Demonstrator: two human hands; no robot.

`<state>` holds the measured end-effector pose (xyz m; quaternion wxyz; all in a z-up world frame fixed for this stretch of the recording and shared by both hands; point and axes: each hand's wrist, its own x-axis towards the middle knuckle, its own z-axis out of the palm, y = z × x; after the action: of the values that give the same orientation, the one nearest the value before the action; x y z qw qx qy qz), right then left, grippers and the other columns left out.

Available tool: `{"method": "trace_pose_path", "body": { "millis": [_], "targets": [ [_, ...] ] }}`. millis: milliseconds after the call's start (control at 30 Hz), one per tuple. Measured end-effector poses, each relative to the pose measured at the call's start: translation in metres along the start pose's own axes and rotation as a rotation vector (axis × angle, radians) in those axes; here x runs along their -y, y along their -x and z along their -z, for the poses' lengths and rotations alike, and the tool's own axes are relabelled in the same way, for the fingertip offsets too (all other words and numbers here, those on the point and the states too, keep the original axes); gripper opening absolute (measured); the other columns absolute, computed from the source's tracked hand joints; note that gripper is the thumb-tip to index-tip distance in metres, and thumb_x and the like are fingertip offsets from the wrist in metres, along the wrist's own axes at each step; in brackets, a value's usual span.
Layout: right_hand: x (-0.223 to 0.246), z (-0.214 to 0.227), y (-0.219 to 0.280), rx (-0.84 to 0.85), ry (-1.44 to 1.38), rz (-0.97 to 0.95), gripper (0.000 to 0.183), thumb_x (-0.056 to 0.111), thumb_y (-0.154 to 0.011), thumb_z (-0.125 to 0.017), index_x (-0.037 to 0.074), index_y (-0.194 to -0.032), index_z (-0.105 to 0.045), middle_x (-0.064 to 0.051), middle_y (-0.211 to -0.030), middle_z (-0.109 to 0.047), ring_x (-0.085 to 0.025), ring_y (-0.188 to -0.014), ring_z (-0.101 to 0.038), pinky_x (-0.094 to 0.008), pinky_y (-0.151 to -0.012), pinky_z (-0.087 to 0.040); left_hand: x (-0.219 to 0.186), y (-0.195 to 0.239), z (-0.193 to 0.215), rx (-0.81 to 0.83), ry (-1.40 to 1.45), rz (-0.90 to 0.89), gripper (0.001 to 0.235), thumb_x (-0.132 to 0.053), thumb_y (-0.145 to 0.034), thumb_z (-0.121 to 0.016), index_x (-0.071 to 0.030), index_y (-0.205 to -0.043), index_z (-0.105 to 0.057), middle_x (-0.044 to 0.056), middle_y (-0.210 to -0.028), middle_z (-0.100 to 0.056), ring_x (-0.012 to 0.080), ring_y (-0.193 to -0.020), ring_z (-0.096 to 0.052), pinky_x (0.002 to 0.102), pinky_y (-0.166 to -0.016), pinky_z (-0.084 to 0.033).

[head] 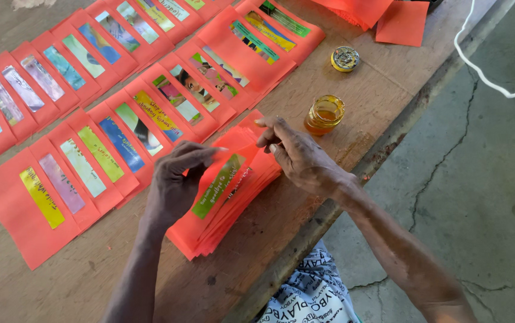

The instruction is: The person applies glue from a small jar onto the edges of orange paper sheets using their finger. They then fold the paper over a printed insert and press it down to secure it. This process is repeated for multiple sheets.

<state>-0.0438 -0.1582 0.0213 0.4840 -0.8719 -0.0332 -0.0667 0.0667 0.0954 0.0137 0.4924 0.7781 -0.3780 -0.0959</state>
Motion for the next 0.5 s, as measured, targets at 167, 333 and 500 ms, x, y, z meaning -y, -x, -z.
{"method": "trace_pose_path", "body": {
  "millis": [167,333,500],
  "targets": [
    [0.005,-0.007,-0.001,-0.025,-0.042,-0.074,0.048,0.005,-0.101,-0.052,0.011,-0.147,-0.037,-0.009,-0.110,-0.062,-0.023,-0.098,-0.066,-0.038,-0.087,-0.056,0.008,0.002,0.004,-0.065,0.490,0.063,0.022,0.003,-0.106,-0.063,-0.004,-0.125,-0.055,-0.002,-0.099,-0.060,0.0057,-0.091,-0.050,0.023,-0.081,-0.045],
    [0.017,-0.014,0.002,0.101,-0.001,-0.192,0.050,0.009,-0.103,-0.053,0.013,-0.150,-0.036,-0.008,-0.111,-0.066,-0.023,-0.100,-0.067,-0.040,-0.090,-0.053,0.004,-0.002,-0.006,-0.069,0.721,0.177,0.035,0.000,-0.099,-0.066,-0.012,-0.123,-0.044,-0.001,-0.093,-0.062,0.0032,-0.079,-0.053,0.021,-0.068,-0.044],
    [0.023,0.022,0.007,0.036,0.248,0.069,0.058,0.016,-0.100,-0.061,0.015,-0.153,-0.039,-0.012,-0.136,-0.056,-0.027,-0.122,-0.058,-0.044,-0.103,-0.052,-0.003,-0.003,-0.014,0.000,0.249,0.152,0.014,0.000,-0.098,-0.066,-0.007,-0.109,-0.062,0.004,-0.111,-0.074,0.0111,-0.093,-0.064,0.027,-0.081,-0.057]
  ]
}}
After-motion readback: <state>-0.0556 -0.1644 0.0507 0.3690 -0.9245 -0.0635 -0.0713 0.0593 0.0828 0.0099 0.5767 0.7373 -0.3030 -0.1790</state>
